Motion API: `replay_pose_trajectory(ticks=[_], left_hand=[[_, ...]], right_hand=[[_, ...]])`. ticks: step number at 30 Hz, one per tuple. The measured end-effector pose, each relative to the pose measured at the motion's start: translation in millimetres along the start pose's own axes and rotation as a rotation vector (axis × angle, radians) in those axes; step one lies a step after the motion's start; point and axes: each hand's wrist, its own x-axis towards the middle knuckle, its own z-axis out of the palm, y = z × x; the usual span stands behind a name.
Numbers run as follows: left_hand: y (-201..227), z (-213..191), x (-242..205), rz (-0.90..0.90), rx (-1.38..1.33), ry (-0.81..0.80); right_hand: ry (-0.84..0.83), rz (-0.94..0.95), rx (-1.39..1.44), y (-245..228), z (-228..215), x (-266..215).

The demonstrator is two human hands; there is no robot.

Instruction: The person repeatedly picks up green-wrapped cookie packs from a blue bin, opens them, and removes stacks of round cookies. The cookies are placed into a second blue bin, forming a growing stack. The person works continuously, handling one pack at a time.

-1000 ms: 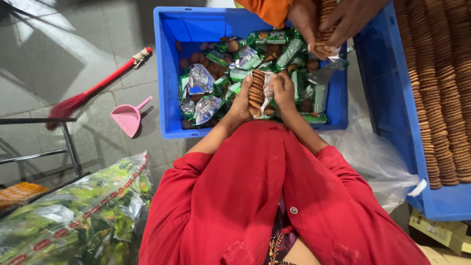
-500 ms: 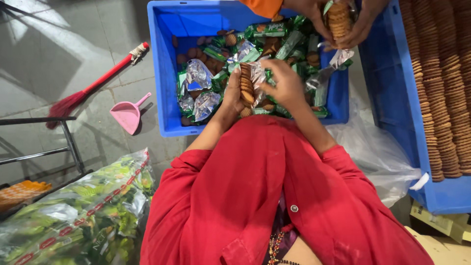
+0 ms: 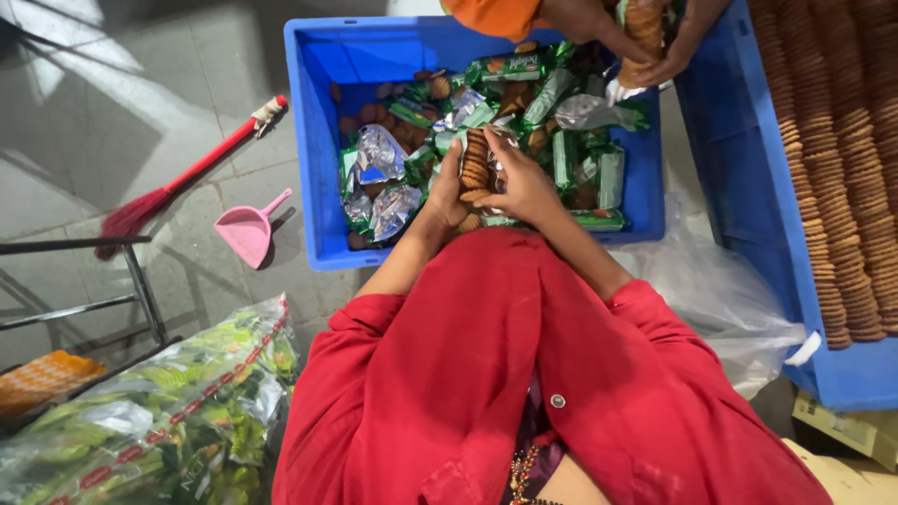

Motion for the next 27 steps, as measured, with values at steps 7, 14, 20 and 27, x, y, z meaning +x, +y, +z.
replay_pose_trajectory(ticks=[7,14,20,27], left_hand=[[1,-2,-8,-0.011,-0.014,-0.059],[9,30,-24,-0.134,0.119,-0.075],[8,17,-4,-0.145,0.187,0.103],[18,-45,25,0.202,0.226,-0.014]], right_hand=[[0.087,-0.268,-0.273,12,-3,3],[0.089,-0.083,-0.313,19,3,-2],[-0.003,-0.031,-0.339,14,-8,-13],[0.073,-0.166,-0.07,-16,-74,-47]])
